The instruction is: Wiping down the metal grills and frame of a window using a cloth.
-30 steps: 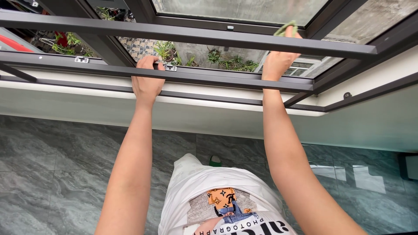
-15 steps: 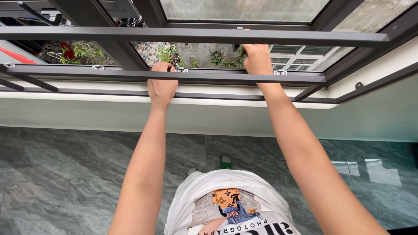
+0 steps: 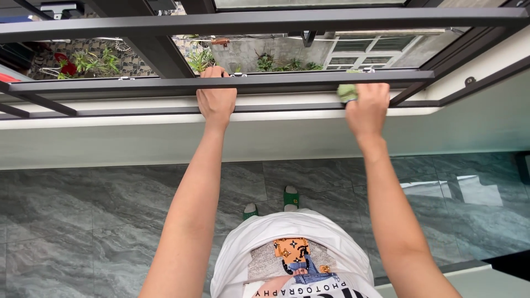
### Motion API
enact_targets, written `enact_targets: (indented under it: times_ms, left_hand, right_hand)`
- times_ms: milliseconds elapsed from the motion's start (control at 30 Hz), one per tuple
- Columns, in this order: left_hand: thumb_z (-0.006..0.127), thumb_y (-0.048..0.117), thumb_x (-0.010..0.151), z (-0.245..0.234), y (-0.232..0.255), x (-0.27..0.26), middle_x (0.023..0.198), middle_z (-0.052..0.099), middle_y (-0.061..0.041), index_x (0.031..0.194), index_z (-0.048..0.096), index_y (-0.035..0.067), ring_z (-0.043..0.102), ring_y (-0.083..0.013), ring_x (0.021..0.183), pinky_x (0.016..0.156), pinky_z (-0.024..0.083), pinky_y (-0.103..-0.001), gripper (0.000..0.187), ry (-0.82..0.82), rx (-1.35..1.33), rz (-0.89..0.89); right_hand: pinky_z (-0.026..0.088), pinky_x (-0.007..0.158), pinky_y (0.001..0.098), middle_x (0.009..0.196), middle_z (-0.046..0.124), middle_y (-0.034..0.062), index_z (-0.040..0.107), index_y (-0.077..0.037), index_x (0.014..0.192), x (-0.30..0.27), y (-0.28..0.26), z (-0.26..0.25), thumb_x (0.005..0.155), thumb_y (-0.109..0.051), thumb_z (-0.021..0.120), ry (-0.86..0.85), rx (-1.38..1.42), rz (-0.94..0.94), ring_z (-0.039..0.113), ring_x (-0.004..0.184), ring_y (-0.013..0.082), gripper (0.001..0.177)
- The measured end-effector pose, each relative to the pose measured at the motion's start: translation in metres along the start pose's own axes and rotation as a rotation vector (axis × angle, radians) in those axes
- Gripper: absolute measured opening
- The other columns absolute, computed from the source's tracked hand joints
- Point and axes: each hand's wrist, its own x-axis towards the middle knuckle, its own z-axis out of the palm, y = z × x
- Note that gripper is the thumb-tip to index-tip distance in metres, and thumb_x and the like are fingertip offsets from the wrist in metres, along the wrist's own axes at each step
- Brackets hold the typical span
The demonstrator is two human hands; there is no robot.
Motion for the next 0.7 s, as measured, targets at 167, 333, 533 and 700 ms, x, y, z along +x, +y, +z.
enact_targets:
  times_ms: [167,333,533,700]
  left_hand:
    - [0.062,0.013,0.098,-0.004,0.003,0.0,0.081,0.065,-0.003,0.088,0.065,0.013,0.074,-0.0282,0.089,0.078,0.062,-0.043,0.01,0.035,-0.032,0.034]
    - [0.059,0.014,0.101,-0.005,0.002,0.001,0.08,0.063,-0.002,0.087,0.063,0.015,0.074,-0.0265,0.086,0.078,0.063,-0.04,0.014,0.077,-0.042,0.061]
    - [0.059,0.016,0.102,-0.007,-0.006,-0.002,0.082,0.063,-0.006,0.091,0.061,0.014,0.074,-0.0323,0.09,0.079,0.062,-0.045,0.012,0.094,-0.142,0.117]
    - [0.061,0.013,0.101,-0.006,-0.008,-0.006,0.084,0.063,-0.011,0.095,0.063,0.011,0.073,-0.0374,0.091,0.081,0.061,-0.048,0.007,0.105,-0.187,0.18]
  right_hand:
    - [0.05,0.086,0.0526,0.11,0.069,0.0105,0.078,-0.014,0.11,-0.017,0.003,0.115,0.062,0.007,0.062,0.082,-0.234,-0.124,0.064,0.103,0.0385,0.055]
    - [0.055,0.092,0.0503,0.108,0.075,0.0092,0.076,-0.013,0.117,-0.004,-0.123,0.191,0.065,0.009,0.062,-0.027,-0.061,-0.179,0.071,0.103,0.0369,0.058]
    - [0.055,0.097,0.0497,0.113,0.076,0.0077,0.074,-0.017,0.13,0.019,-0.124,0.147,0.07,0.007,0.066,-0.243,0.039,-0.264,0.073,0.11,0.0352,0.066]
    - [0.054,0.099,0.0486,0.117,0.078,0.0038,0.077,-0.022,0.131,0.016,-0.021,0.071,0.077,0.013,0.064,-0.269,-0.071,-0.237,0.073,0.114,0.0316,0.065]
